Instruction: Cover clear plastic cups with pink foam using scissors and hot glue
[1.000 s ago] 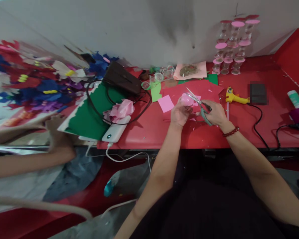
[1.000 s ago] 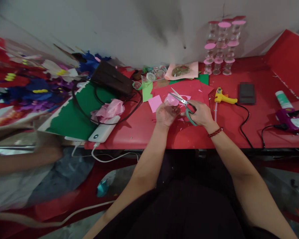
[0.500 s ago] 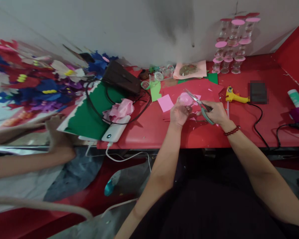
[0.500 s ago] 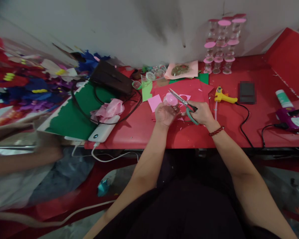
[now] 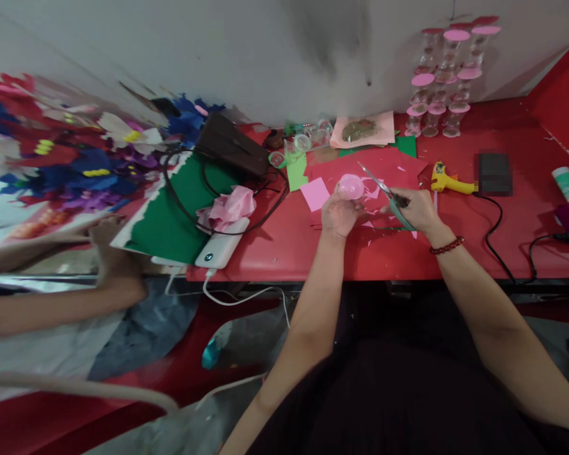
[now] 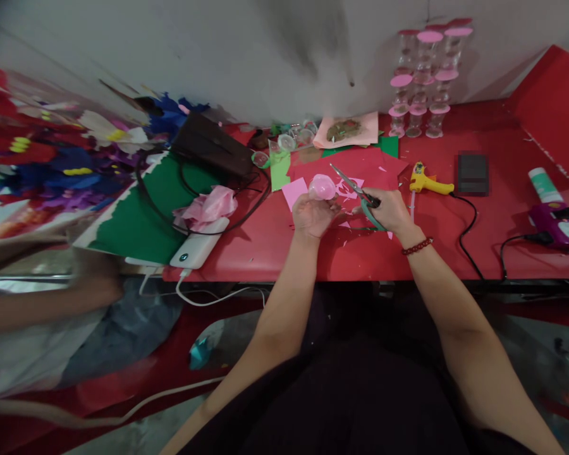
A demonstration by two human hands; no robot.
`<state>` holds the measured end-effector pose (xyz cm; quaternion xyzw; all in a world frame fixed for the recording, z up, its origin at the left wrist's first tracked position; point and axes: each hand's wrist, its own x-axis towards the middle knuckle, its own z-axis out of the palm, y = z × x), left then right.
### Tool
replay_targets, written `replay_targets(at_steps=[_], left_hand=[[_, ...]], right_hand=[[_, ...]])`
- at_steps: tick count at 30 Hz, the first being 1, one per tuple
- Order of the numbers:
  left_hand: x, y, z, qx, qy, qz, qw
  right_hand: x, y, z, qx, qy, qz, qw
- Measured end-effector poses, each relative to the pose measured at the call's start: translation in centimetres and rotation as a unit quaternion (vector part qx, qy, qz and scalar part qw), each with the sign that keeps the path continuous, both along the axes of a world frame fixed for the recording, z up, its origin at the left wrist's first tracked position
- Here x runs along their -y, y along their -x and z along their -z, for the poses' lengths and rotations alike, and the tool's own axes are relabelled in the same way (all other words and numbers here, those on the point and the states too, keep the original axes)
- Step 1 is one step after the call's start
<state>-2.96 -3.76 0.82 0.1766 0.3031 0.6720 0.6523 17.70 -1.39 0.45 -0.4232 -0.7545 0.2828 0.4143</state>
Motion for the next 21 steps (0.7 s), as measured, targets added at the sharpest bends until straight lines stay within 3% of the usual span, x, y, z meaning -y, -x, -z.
replay_targets(at_steps=[7,21], left_hand=[[0.10,-0.19,0.08,0.009,-0.042,0.028,0.999],[0.00,-0.36,0.36,-0.004,-0.026,0.014,1.000]], right_hand=[[0.36,-0.05,-0.10,0.047,-0.024,0.033,0.998],[0.76,0.11,-0.30,0.116,-0.033,0.051,0.991]])
